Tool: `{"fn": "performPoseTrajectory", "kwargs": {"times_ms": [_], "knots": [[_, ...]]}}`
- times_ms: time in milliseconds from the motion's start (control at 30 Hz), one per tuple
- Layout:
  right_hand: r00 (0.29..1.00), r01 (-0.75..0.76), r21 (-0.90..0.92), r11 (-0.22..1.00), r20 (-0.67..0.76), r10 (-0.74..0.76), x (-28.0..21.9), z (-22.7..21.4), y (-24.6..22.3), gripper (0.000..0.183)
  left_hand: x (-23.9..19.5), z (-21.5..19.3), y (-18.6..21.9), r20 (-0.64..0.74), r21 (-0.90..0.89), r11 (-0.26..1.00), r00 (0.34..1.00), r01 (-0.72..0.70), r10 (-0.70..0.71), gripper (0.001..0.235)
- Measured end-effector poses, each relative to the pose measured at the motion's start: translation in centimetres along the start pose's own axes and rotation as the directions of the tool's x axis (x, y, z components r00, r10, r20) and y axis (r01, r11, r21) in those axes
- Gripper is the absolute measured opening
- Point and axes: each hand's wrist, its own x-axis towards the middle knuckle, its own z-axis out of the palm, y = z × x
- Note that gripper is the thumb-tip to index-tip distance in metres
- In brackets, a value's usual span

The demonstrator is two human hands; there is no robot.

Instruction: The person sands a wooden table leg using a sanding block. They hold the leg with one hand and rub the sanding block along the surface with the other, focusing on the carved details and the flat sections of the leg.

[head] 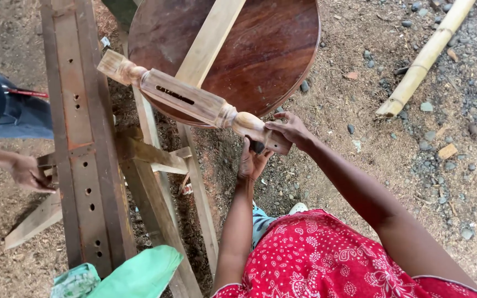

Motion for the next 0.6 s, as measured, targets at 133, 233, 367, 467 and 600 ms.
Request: {"fn": "performPoseTrajectory", "kwargs": {"times_ms": [133,233,367,467,600], "knots": [[0.998,0.039,-0.089,0.995,-0.035,-0.042,0.0,-0.1,0.2,0.083,1.4,-0.9,-0.2,0.148,-0.132,0.988,0.987,0.077,-0.057,0.082],[0.998,0.016,-0.094,0.995,-0.061,-0.022,-0.1,0.1,0.2,0.082,1.7,-0.2,-0.4,0.278,-0.266,0.955,0.959,0.127,-0.051,0.085],[0.997,0.052,-0.068,0.996,-0.06,-0.056,0.3,0.0,0.7,0.082,1.4,1.2,-0.9,0.309,-0.359,0.929,0.951,0.088,0.03,0.09],[0.992,0.034,-0.115,0.993,-0.114,-0.048,-1.3,0.5,-0.5,0.08,1.4,1.5,-2.4,0.189,-0.257,0.966,0.979,-0.023,0.074,0.092],[0.955,0.007,-0.106,0.994,-0.295,-0.038,-2.2,0.9,-0.6,0.067,-0.1,5.4,-2.3,0.046,0.006,0.987,0.986,-0.163,0.163,0.09]]}}
